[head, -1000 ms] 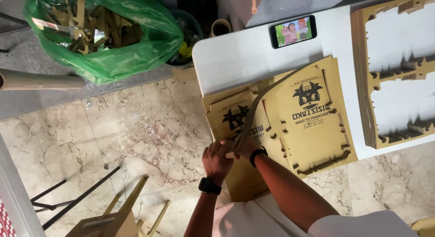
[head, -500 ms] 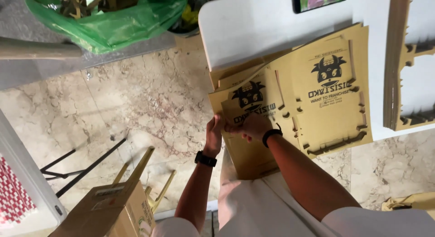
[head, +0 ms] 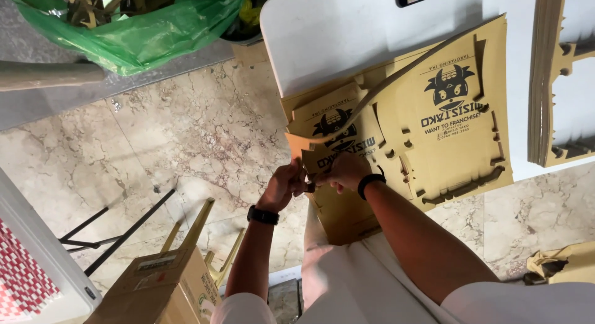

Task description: Manually removing the waste outer frames from die-cut cardboard sheets on a work table.

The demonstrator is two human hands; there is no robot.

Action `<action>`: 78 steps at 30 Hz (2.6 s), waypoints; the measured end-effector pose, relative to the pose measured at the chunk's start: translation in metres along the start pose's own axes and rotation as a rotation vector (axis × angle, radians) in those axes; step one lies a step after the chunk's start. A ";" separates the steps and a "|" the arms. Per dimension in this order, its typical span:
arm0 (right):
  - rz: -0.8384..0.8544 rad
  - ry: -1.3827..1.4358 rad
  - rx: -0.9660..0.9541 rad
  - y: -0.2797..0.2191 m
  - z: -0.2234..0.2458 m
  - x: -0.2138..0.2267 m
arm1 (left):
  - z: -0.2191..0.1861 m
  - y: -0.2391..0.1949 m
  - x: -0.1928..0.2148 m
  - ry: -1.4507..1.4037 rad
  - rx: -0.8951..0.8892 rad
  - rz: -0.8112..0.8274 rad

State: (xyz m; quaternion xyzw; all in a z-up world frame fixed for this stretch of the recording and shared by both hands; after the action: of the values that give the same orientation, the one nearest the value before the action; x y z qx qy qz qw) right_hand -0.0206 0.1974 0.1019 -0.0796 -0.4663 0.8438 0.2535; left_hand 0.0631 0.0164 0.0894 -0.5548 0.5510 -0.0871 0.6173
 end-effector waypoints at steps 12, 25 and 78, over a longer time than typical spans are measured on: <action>-0.086 0.072 0.167 0.011 -0.029 -0.004 | 0.079 -0.038 -0.073 0.236 -0.300 -0.402; -0.014 -0.113 0.148 -0.013 0.012 0.004 | 0.051 -0.013 -0.027 0.643 -0.583 -1.090; 0.159 -0.377 0.163 -0.071 -0.022 -0.023 | 0.264 -0.025 -0.016 0.490 0.055 -0.982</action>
State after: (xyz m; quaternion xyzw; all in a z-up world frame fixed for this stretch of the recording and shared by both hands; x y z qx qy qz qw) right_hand 0.0323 0.2334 0.1461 0.0636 -0.4279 0.8960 0.1000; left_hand 0.2750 0.1742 0.0593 -0.6938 0.3524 -0.5059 0.3721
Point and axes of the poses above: each hand's wrist, its own y-axis towards the middle knuckle, its own x-axis out of the back of the hand, z = x × y, the point moved 1 cm from there along y, towards the middle knuckle, and after that the axes turned 15 degrees about x, right-handed, at the moved point
